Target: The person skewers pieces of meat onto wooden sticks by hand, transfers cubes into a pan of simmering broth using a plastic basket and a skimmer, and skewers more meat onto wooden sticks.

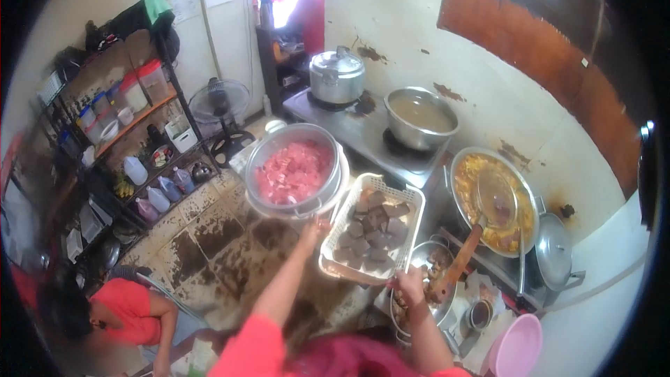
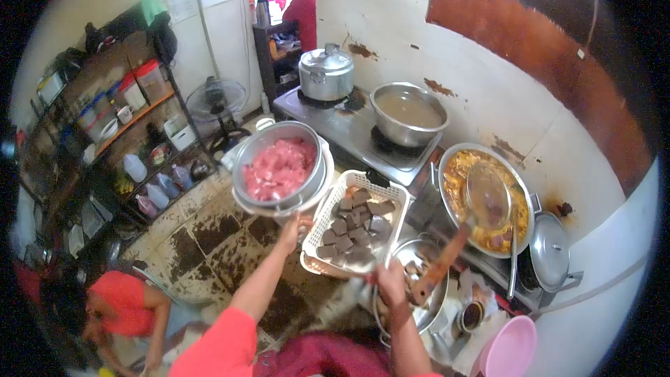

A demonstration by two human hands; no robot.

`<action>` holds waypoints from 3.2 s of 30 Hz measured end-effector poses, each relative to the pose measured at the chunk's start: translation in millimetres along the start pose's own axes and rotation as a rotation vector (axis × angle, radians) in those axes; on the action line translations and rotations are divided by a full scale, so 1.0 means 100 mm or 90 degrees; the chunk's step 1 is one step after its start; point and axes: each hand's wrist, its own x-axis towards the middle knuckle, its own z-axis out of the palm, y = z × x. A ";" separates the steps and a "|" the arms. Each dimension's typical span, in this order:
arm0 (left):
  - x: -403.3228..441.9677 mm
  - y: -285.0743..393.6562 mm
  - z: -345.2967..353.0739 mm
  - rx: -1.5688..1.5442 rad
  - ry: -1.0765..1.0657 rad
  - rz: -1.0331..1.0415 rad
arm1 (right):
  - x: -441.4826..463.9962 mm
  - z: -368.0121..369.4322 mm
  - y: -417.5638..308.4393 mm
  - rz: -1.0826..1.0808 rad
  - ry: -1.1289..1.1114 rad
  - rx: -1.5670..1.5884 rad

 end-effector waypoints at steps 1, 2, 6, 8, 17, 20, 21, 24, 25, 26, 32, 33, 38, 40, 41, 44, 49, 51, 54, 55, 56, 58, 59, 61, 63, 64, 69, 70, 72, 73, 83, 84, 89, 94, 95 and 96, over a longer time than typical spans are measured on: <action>-0.04 -0.01 -0.05 -0.049 -0.025 -0.031 | -0.01 0.01 -0.10 -0.012 -0.015 -0.061; 0.00 -0.07 -0.04 -0.005 -0.075 -0.055 | -0.03 -0.02 -0.18 -0.020 -0.021 -0.119; -0.24 0.52 0.31 0.321 -0.010 -0.035 | 0.14 0.00 0.12 -0.035 0.115 -0.334; -0.18 0.49 0.31 0.341 0.050 0.107 | -0.10 0.02 -0.19 -0.030 0.100 -0.117; -0.39 0.26 0.23 0.253 0.068 0.249 | -0.28 0.01 0.02 -0.150 0.155 -0.113; -0.37 0.37 0.36 0.257 0.076 0.191 | -0.15 0.00 0.15 -0.195 0.217 -0.130; -0.33 0.43 0.42 0.259 0.062 0.211 | -0.06 -0.01 0.20 -0.250 0.252 -0.171; -0.18 0.54 0.58 0.269 0.060 0.235 | 0.11 -0.25 0.23 -0.191 0.264 -0.245; -0.09 0.51 0.62 0.257 0.058 0.233 | 0.10 -0.24 0.13 -0.265 0.284 -0.234; -0.01 0.48 0.66 0.244 0.055 0.233 | 0.05 -0.22 0.04 -0.338 0.304 -0.218; -0.01 0.93 0.82 0.288 -0.008 0.019 | -0.05 -0.23 -0.23 -0.251 0.249 -0.261; -0.06 0.98 0.78 0.313 -0.033 -0.021 | -0.08 -0.27 -0.22 -0.259 0.249 -0.293; -0.19 0.77 0.73 0.152 0.021 -0.077 | -0.08 -0.29 -0.06 -0.279 0.234 -0.380; -0.20 0.70 0.68 0.125 0.018 -0.078 | -0.01 -0.54 -0.01 -0.224 0.027 -0.234; -0.14 0.61 0.60 0.110 0.004 -0.085 | 0.06 -0.68 0.02 -0.196 -0.080 -0.149; -0.06 0.48 0.51 0.057 0.005 -0.092 | 0.20 -0.75 0.00 -0.056 -0.334 0.338; 0.04 0.41 0.45 0.027 -0.068 -0.063 | 0.43 -0.39 0.14 0.120 0.029 0.296; 0.11 0.54 0.26 0.104 -0.108 -0.069 | 0.34 -0.29 -0.03 0.077 0.052 0.268; 0.12 0.46 0.07 0.369 -0.169 -0.046 | 0.06 -0.17 -0.29 0.042 0.170 0.245; 0.12 0.38 0.02 0.459 -0.174 0.057 | 0.04 -0.23 -0.22 0.017 0.160 0.238; 0.13 0.32 0.00 0.461 -0.164 0.045 | 0.03 -0.28 -0.17 -0.009 0.149 0.233; 0.10 0.18 -0.02 0.470 -0.151 0.015 | -0.15 -0.18 -0.37 -0.029 0.159 0.215; 0.10 0.14 -0.05 0.413 -0.193 -0.006 | -0.23 -0.11 -0.46 -0.004 0.164 0.217; -0.02 0.25 -0.13 0.285 -0.203 0.012 | -0.29 -0.06 -0.42 0.049 0.180 0.253; -0.22 0.57 -0.28 0.289 -0.192 0.025 | -0.33 -0.04 -0.19 0.120 0.262 0.280; -0.33 0.72 -0.37 0.360 -0.174 0.030 | -0.31 0.04 -0.10 0.067 0.239 0.352; -0.39 -0.07 -0.65 0.216 0.076 0.083 | -0.24 0.43 -0.21 0.150 0.175 0.343; -0.39 -0.11 -0.66 0.048 -0.022 0.030 | -0.22 0.54 -0.31 0.153 0.177 0.311; -0.37 -0.55 -0.70 -0.140 -0.146 -0.045 | -0.16 0.67 -0.36 0.186 0.214 0.299; -0.39 -0.80 -0.60 -0.013 -0.118 -0.038 | -0.06 0.57 -0.15 0.173 0.156 0.322; -0.29 -0.31 -0.37 0.109 -0.117 -0.014 | 0.36 0.42 -0.52 0.233 0.206 -0.339; -0.34 -0.10 -0.35 0.032 -0.094 -0.169 | 0.42 0.45 -0.56 0.303 0.211 -0.463; -0.43 -0.08 -0.44 -0.039 0.005 -0.257 | 0.16 0.28 -0.08 0.097 0.171 -0.426; -0.75 0.15 -0.48 0.344 0.213 0.137 | -1.07 -1.38 -0.47 0.277 -0.180 -0.270; -0.81 0.22 -0.39 0.325 0.190 0.182 | -1.22 -1.57 -0.84 0.329 0.068 -0.302; -0.88 0.32 -0.32 0.310 0.165 0.226 | -1.34 -1.96 -0.84 0.197 0.219 -0.189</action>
